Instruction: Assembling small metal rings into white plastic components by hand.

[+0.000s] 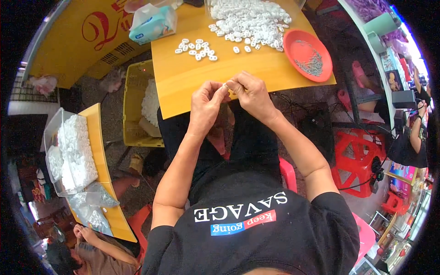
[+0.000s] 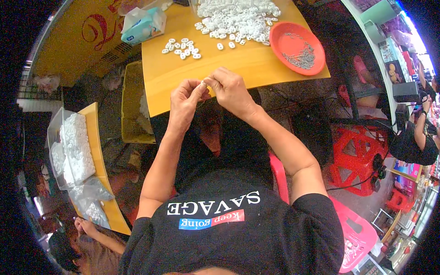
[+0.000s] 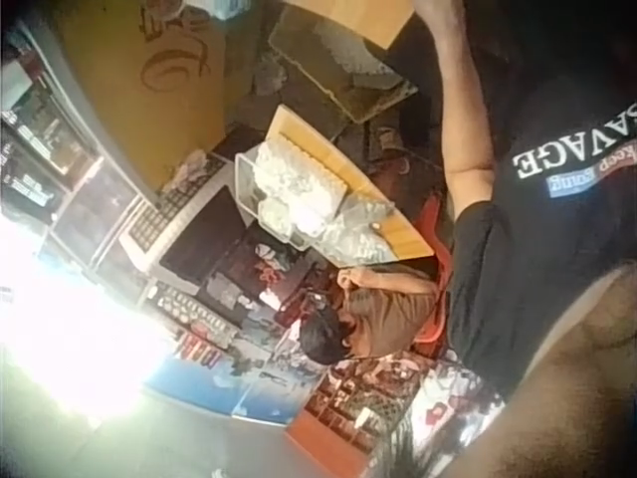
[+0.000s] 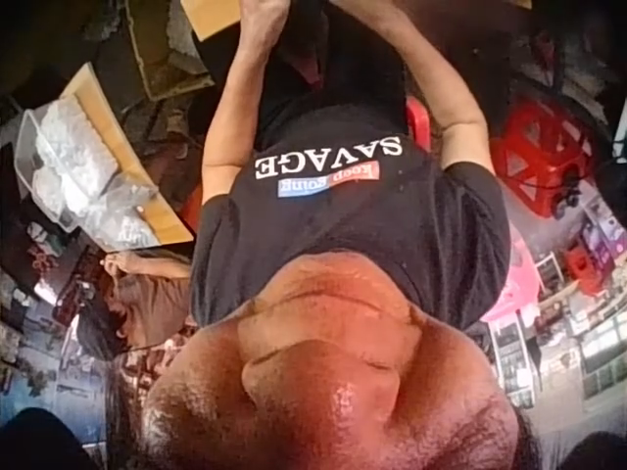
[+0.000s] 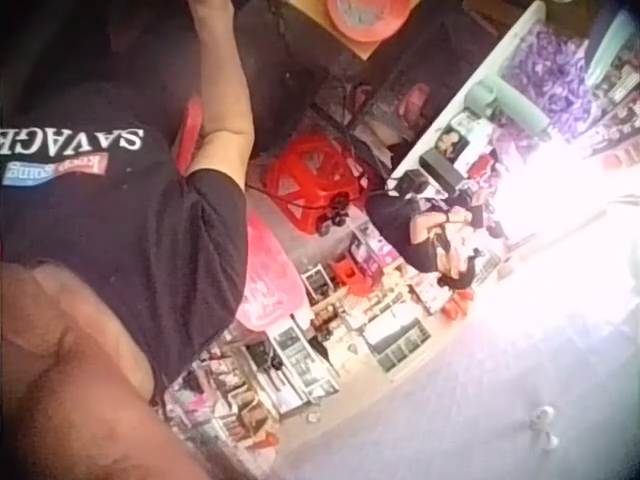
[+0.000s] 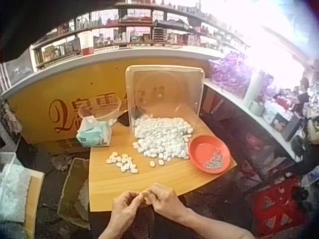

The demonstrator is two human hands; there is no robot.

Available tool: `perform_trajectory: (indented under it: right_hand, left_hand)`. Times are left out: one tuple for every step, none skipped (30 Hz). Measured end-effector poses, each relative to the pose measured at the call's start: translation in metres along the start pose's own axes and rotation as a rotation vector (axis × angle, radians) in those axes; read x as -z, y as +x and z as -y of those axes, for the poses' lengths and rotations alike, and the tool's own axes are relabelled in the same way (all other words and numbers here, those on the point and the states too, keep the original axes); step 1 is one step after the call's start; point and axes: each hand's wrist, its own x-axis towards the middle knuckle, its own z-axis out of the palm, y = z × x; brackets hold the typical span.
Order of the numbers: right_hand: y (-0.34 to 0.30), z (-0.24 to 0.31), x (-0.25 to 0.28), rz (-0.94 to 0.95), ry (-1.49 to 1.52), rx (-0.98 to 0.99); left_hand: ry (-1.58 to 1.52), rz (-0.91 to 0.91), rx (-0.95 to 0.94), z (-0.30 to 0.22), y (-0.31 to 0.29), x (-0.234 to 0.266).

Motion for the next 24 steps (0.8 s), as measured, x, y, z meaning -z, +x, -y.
perform_trajectory:
  right_hand:
    - [0.002,-0.003,0.000,0.047,-0.003,-0.031]
    - [0.006,-0.005,0.004,0.045,-0.004,-0.031]
    - [0.013,-0.007,0.010,0.104,0.020,-0.062]
    - [0.020,-0.013,0.014,0.164,0.045,-0.094]
    - [0.026,-0.031,0.015,0.070,0.080,-0.119]
    - [0.039,-0.039,0.021,0.043,-0.168,-0.104]
    - [0.051,-0.046,0.027,0.015,-0.416,-0.087]
    - [0.060,-0.052,0.028,-0.046,-0.509,-0.034]
    - [0.066,-0.059,0.028,-0.046,-0.511,-0.033]
    - [0.070,-0.067,0.027,-0.048,-0.625,0.014]
    - [0.073,-0.069,0.024,-0.046,-0.736,0.064]
    - [0.075,-0.071,0.021,-0.044,-0.735,0.067]
    - [0.076,-0.073,0.018,-0.026,-0.797,0.109]
    - [0.078,-0.073,0.015,-0.007,-0.858,0.151]
    - [0.078,-0.073,0.013,-0.005,-0.858,0.154]
    - [0.078,-0.074,0.011,-0.008,-0.822,0.177]
    - [0.077,-0.072,0.008,-0.010,-0.784,0.200]
    - [0.076,-0.069,0.006,-0.006,-0.783,0.202]
    - [0.075,-0.067,0.003,0.042,-0.741,0.150]
    - [0.073,-0.065,0.002,0.089,-0.699,0.098]
    - [0.072,-0.063,0.001,0.092,-0.698,0.098]
    - [0.070,-0.062,0.001,0.079,-0.527,0.045]
    - [0.067,-0.060,0.002,0.065,-0.357,-0.010]
    - [0.066,-0.049,0.003,0.070,-0.355,-0.011]
  left_hand:
    - [-0.030,-0.012,0.013,0.005,0.001,0.002]
    - [-0.029,-0.011,0.013,0.004,0.002,0.003]
    - [-0.046,-0.013,0.032,0.002,0.001,0.005]
    - [-0.062,-0.016,0.051,0.001,0.001,0.008]
    - [-0.063,-0.011,0.050,0.000,0.002,0.008]
    - [-0.076,-0.017,0.025,0.000,0.002,0.012]
    - [-0.088,-0.023,0.001,0.000,0.001,0.014]
    - [-0.089,-0.025,0.000,0.000,0.001,0.015]
    - [-0.092,-0.032,-0.005,-0.001,0.001,0.015]
    - [-0.095,-0.039,-0.011,-0.001,0.001,0.016]
    - [-0.096,-0.043,-0.012,-0.002,0.000,0.017]
    - [-0.088,-0.047,-0.007,-0.002,-0.001,0.017]
    - [-0.080,-0.051,-0.002,-0.003,-0.002,0.017]
    - [-0.082,-0.055,-0.003,-0.004,-0.003,0.017]
    - [-0.083,-0.059,-0.009,-0.005,-0.004,0.017]
    - [-0.084,-0.063,-0.014,-0.007,-0.005,0.017]
    - [-0.086,-0.068,-0.014,-0.008,-0.005,0.017]
    - [-0.079,-0.062,-0.018,-0.009,-0.005,0.018]
    - [-0.072,-0.057,-0.022,-0.010,-0.006,0.018]
    - [-0.074,-0.060,-0.021,-0.011,-0.005,0.018]
    - [-0.082,-0.058,-0.020,-0.011,-0.005,0.018]
    - [-0.090,-0.056,-0.020,-0.013,-0.005,0.018]
    - [-0.092,-0.056,-0.017,-0.016,-0.006,0.016]
    - [-0.122,-0.061,-0.017,-0.020,-0.007,0.015]
